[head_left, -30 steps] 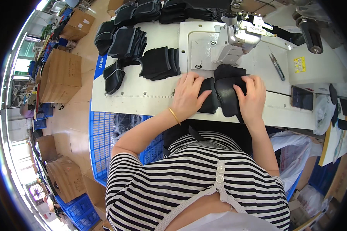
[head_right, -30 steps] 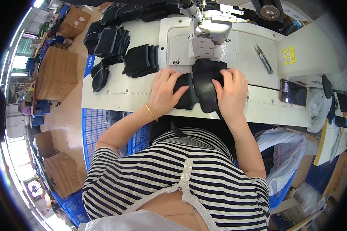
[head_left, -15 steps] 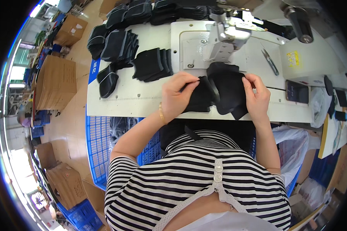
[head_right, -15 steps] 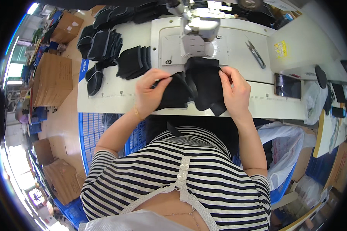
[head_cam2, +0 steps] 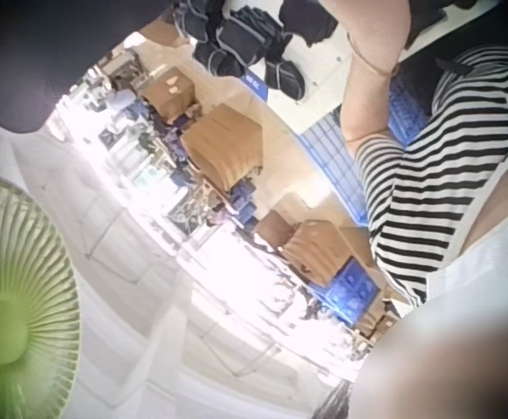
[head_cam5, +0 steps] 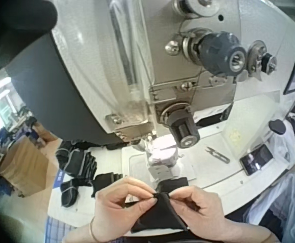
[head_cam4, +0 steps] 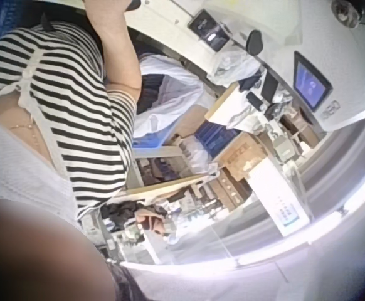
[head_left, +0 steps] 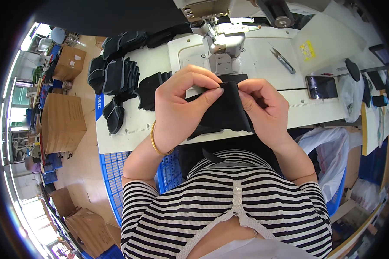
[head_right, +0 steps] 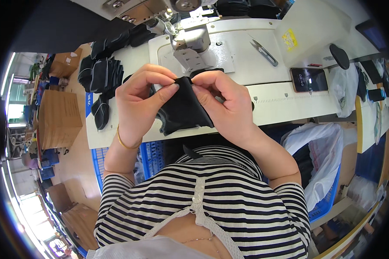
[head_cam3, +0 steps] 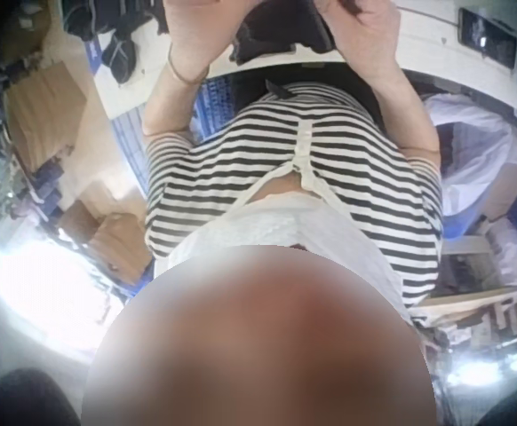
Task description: Inspecting, stitching, and arranging fabric/leather shoe components at a manufacturing workstation.
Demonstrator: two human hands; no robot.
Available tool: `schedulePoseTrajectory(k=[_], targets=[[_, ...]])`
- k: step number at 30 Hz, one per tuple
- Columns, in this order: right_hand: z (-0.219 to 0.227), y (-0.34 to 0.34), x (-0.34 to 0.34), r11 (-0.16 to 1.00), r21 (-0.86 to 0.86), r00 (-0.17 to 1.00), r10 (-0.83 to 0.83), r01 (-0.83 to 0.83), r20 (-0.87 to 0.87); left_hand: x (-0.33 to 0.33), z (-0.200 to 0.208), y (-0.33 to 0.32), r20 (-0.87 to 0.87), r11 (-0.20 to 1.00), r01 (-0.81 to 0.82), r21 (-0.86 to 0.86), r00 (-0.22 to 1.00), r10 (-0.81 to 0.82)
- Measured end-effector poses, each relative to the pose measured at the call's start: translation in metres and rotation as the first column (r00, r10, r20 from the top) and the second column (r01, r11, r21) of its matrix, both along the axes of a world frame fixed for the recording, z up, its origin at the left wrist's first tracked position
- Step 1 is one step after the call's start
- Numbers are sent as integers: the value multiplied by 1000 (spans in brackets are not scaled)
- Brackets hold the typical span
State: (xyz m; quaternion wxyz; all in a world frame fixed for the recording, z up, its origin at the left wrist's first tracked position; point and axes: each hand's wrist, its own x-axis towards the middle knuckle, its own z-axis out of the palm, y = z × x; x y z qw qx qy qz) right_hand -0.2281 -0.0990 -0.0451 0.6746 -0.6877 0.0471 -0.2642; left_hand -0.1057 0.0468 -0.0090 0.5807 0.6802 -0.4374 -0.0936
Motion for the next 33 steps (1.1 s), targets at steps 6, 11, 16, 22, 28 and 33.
schedulePoseTrajectory(k=[6,11,16,22,28,33], targets=[[-4,-1,-2,995,97,999,0,3,-39,-2,-1,-3,-70,999,-9,-46,998,6],[-1,3,-1,998,30,999,-53,53,9,-3,-1,-4,-90,999,-21,-43,996,17],[-2,2,0,994,15,993,-109,110,-52,-6,1,-12,-128,998,-55,10,990,56],[1,4,0,993,31,993,-115,116,-27,0,-4,-10,-232,997,40,68,972,-23],[-1,4,-1,992,0,992,-126,126,-25,-2,-5,-11,-231,998,24,51,973,-12],[-3,4,2,992,-2,992,-123,123,-26,-2,-6,-12,-271,999,-13,45,962,25]])
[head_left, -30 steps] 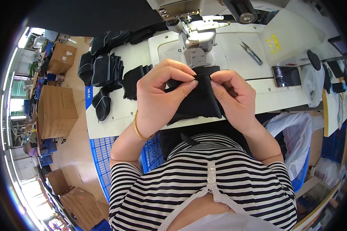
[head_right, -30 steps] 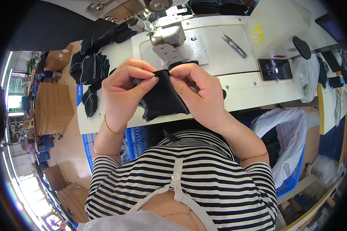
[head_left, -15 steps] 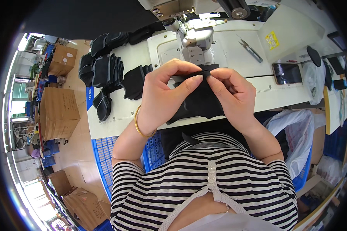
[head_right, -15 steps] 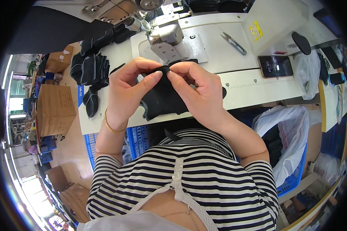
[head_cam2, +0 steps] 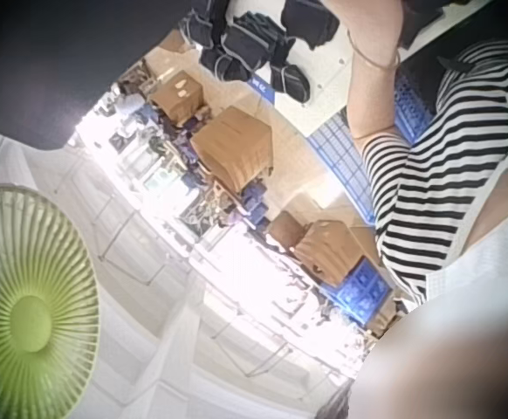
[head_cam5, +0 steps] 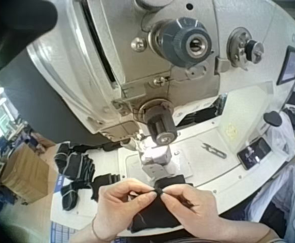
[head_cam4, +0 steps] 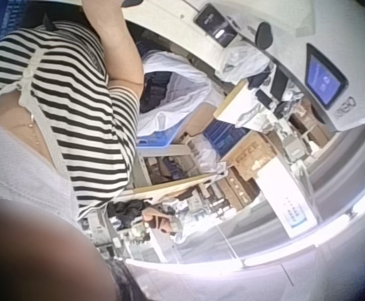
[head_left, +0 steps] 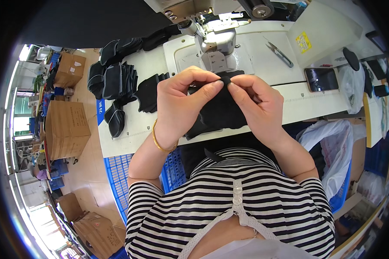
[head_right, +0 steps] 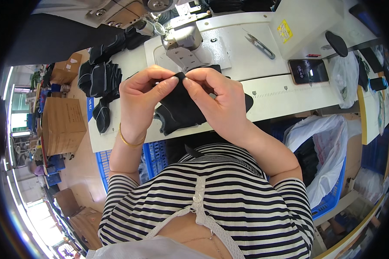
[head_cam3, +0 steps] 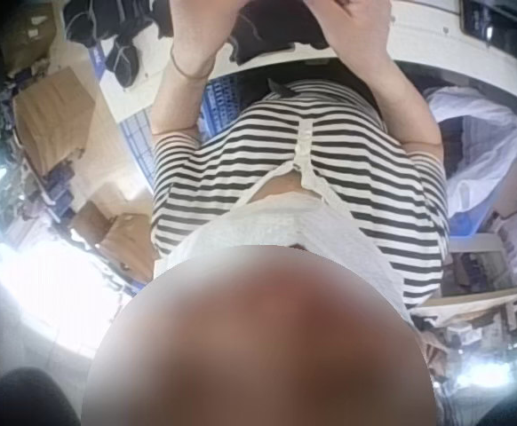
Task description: Inspecting, stitching, and arranging fabric/leather shoe components at a manufacturing workstation.
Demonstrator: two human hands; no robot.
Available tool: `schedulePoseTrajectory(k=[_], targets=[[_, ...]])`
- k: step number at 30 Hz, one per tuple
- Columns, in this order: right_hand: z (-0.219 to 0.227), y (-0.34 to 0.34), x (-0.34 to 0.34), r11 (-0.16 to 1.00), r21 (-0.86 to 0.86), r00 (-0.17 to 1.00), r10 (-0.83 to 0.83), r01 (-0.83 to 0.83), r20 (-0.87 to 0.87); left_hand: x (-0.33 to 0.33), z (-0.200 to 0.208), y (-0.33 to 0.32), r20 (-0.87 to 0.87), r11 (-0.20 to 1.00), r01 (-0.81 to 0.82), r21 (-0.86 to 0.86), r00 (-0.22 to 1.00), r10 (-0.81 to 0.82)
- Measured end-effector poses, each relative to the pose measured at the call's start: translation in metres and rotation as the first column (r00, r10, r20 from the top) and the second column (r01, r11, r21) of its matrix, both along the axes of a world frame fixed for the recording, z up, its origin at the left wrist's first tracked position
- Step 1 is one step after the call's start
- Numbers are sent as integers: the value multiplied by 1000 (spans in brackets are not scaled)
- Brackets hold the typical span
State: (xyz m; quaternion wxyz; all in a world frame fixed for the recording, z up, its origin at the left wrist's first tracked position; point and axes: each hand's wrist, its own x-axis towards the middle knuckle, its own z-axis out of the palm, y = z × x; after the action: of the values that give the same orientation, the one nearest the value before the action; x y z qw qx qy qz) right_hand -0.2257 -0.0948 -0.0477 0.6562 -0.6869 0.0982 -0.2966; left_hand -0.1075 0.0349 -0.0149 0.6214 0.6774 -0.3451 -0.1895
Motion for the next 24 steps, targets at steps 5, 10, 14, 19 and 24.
schedulePoseTrajectory(k=[5,10,14,19,24], targets=[[-3,-1,-11,987,-159,999,8,-15,-45,2,-2,4,-112,959,-178,-221,981,157],[-7,0,-13,984,-175,999,-24,18,-32,6,-7,5,-136,943,-211,-258,974,180],[-7,-1,-10,976,-214,999,-38,34,-15,5,-8,4,-162,933,-222,-284,970,181],[-6,0,-9,982,-188,999,-31,33,15,3,-9,2,-179,923,-225,-314,968,175],[-7,2,-11,977,-214,999,-18,10,-33,4,-10,5,-174,921,-228,-316,968,180]])
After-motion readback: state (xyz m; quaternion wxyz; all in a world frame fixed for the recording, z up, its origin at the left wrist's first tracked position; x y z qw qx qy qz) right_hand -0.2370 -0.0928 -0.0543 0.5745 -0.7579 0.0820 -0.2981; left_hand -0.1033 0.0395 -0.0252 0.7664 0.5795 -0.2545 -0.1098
